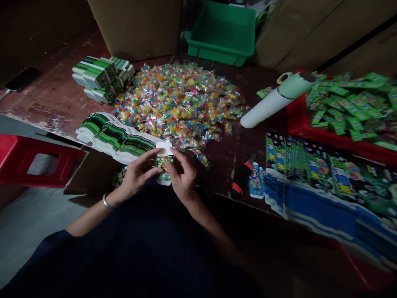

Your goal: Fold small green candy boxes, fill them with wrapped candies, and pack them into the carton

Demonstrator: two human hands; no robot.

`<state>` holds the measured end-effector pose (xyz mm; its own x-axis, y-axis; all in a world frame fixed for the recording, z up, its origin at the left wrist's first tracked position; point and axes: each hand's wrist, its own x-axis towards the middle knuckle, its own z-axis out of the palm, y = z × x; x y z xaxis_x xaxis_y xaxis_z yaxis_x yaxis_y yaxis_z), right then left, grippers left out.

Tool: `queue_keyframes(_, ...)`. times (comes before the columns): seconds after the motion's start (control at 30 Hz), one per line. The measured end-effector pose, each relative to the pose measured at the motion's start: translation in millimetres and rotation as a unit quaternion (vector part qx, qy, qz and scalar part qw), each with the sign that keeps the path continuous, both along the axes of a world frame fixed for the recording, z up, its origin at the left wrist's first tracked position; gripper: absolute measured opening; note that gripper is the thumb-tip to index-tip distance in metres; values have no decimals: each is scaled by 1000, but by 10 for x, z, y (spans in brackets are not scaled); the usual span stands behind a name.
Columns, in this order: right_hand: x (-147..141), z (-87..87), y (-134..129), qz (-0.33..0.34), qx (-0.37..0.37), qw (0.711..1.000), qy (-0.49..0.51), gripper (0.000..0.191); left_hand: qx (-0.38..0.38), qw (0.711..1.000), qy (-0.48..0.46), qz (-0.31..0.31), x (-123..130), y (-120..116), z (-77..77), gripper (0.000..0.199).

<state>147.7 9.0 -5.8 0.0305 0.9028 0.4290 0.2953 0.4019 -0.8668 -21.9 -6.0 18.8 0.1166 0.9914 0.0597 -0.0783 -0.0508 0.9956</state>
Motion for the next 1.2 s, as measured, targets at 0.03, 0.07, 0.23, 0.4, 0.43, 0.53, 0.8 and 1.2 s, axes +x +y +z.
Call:
queue_keyframes(0.03, 11, 19, 5, 6, 10, 1000, -8, 24, -14, 1000, -8, -24, -21, 13, 22, 52)
queue_keyframes(0.07, 22, 45, 14, 11, 22, 1000, -15, 16, -30, 998, -16, -47, -40, 24, 43, 48)
queue_keyframes(0.23, 40, 146, 71, 34, 62, 997, -21, 12, -70, 992, -37, -96, -79, 23, 106, 36)
queue_keyframes(0.4, -14, 193, 95, 62, -12, 992, 111, 16, -75, 992, -90, -38, -52, -10, 142, 45)
queue_keyframes(0.43, -20, 223, 102, 78, -26, 988, 127, 21, -77, 992, -92, -37, -50, -16, 151, 45)
queue_keyframes(0.53, -9, 346, 128, 132, -85, 981, 118, 31, -79, 993, -71, -46, -69, -33, 172, 39)
queue_keyframes(0.8, 144, 515, 236, 147, -204, 967, 46, 26, -7, 997, 28, -70, -159, -51, 155, 31)
queue_keyframes(1.2, 106, 335, 14, 136, -23, 990, -28, 6, -73, 994, -28, -75, -134, -83, 151, 27)
